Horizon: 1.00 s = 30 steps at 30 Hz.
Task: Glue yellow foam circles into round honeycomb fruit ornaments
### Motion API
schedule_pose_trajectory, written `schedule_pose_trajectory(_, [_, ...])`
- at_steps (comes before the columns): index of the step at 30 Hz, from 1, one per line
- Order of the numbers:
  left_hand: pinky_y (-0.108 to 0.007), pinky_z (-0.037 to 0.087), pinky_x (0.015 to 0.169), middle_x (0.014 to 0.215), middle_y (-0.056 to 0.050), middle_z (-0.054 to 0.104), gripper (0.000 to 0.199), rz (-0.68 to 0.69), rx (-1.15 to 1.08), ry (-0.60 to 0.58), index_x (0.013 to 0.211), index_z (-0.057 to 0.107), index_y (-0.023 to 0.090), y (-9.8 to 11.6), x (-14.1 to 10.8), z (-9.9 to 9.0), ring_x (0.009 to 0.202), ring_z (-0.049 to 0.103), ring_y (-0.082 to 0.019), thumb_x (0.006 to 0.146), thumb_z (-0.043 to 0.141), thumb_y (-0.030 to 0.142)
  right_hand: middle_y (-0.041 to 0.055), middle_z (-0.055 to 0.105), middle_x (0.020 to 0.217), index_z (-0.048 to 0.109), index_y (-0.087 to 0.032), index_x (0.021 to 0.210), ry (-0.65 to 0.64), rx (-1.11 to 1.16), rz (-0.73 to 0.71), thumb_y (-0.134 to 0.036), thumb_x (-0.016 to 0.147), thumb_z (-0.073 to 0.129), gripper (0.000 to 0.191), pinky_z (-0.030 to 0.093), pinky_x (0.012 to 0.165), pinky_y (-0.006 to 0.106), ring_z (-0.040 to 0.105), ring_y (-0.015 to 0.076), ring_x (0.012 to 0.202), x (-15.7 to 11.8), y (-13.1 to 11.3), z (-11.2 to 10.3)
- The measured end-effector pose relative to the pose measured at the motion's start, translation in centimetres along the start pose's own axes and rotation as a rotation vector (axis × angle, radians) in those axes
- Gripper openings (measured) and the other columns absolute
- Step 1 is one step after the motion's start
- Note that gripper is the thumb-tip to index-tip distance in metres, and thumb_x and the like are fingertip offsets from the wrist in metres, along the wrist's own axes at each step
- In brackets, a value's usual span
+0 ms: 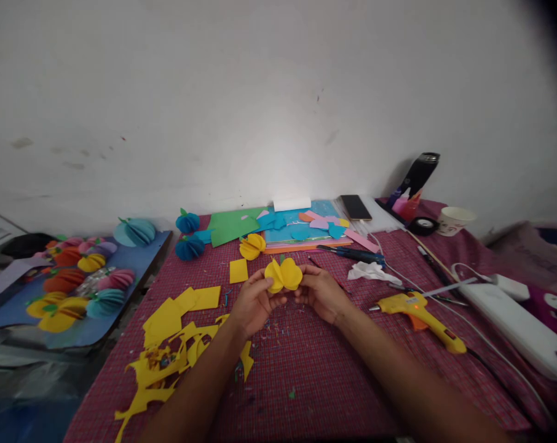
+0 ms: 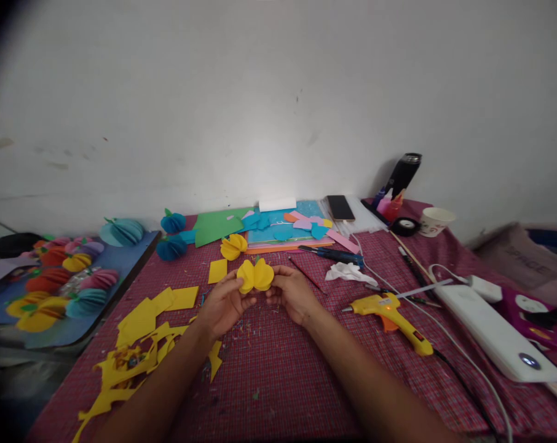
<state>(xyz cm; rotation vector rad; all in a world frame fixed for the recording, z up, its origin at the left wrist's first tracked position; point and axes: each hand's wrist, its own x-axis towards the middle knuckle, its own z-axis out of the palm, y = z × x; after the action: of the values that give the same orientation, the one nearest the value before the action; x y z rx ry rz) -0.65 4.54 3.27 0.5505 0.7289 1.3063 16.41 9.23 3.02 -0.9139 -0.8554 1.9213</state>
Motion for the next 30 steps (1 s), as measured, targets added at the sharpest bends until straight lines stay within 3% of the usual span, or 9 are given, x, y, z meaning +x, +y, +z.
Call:
schedule_pose_trajectory(6, [-0.022,0.061,0.060,0.093,-0.003,0.074,0.043,0.018,0.023,0.033,0.114,0.057,0.019,0.0,0.0,0.1,0.076,0.075,-0.016,0.076,0.077,0.013,0.0042,0.077,0.079,0.070,-0.016,0.091,-0.132,-0.003,0.059,-0.022,0.071,0.078,0.022,0.055,0.049,0.021,0.063,0.0094,0.051,-0.1,0.1,0.0])
schedule_pose_trajectory(11, [-0.024,0.061,0.061,0.093,-0.003,0.073,0.053,0.026,0.048,0.068,0.121,0.053,0.021,-0.2,0.0,0.2,0.076,0.075,-0.017,0.077,0.081,0.017,0.0039,0.076,0.074,0.070,-0.016,0.086,-0.100,0.007,0.040,-0.021,0.071,0.078,0.017,0.055,0.049,0.021,0.062,0.0104,0.050,-0.1,0.1,0.0])
schedule_pose_trajectory(16, [-0.025,0.060,0.059,0.093,0.000,0.069,0.053,0.135,0.164,0.171,0.109,0.057,0.022,-0.5,0.2,0.5,0.074,0.071,-0.016,0.068,0.090,0.024,0.0002,0.072,0.069,0.071,-0.018,0.082,-0.005,0.051,-0.032,-0.017,0.068,0.080,0.017,0.055,0.047,0.022,0.057,0.0092,0.048,0.3,0.2,-0.3])
schedule_pose_trajectory(20, [-0.024,0.057,0.058,0.087,0.000,0.067,0.046,0.180,0.259,0.229,0.093,0.060,0.018,-0.8,0.3,0.6,0.069,0.067,-0.013,0.064,0.094,0.032,0.0000,0.071,0.069,0.072,-0.018,0.083,0.006,0.077,-0.059,-0.020,0.070,0.081,0.016,0.056,0.048,0.023,0.058,0.0098,0.049,0.4,0.0,-0.4])
schedule_pose_trajectory(22, [-0.024,0.056,0.058,0.090,-0.002,0.068,0.045,0.186,0.280,0.225,0.095,0.062,0.018,-0.9,0.4,0.5,0.071,0.067,-0.014,0.066,0.092,0.034,0.0002,0.071,0.072,0.074,-0.017,0.085,-0.011,0.096,-0.071,-0.022,0.070,0.081,0.017,0.056,0.049,0.023,0.057,0.0094,0.050,0.2,-0.1,-0.5])
schedule_pose_trajectory(24, [-0.023,0.056,0.063,0.100,-0.004,0.070,0.044,0.252,0.320,0.215,0.103,0.064,0.019,-1.1,0.7,0.2,0.078,0.068,-0.015,0.069,0.091,0.030,0.0004,0.071,0.073,0.076,-0.017,0.088,-0.040,0.115,-0.081,-0.024,0.072,0.081,0.018,0.056,0.051,0.024,0.058,0.0094,0.050,0.1,-0.3,-0.5])
schedule_pose_trajectory(27, [-0.024,0.055,0.084,0.113,-0.006,0.072,0.046,0.377,0.413,0.193,0.111,0.067,0.021,-1.3,0.9,-0.3,0.098,0.069,-0.016,0.070,0.088,0.018,0.0004,0.070,0.070,0.077,-0.017,0.091,-0.077,0.132,-0.085,-0.027,0.074,0.081,0.020,0.056,0.052,0.024,0.059,0.0103,0.051,-0.1,-0.4,-0.6])
schedule_pose_trajectory(30, [-0.026,0.051,0.096,0.121,-0.005,0.071,0.054,0.424,0.441,0.208,0.119,0.068,0.024,-1.4,0.9,-0.3,0.108,0.067,-0.018,0.070,0.086,0.010,-0.0001,0.069,0.066,0.077,-0.017,0.094,-0.092,0.123,-0.087,-0.028,0.074,0.081,0.023,0.055,0.054,0.024,0.060,0.0112,0.052,-0.1,-0.5,-0.5])
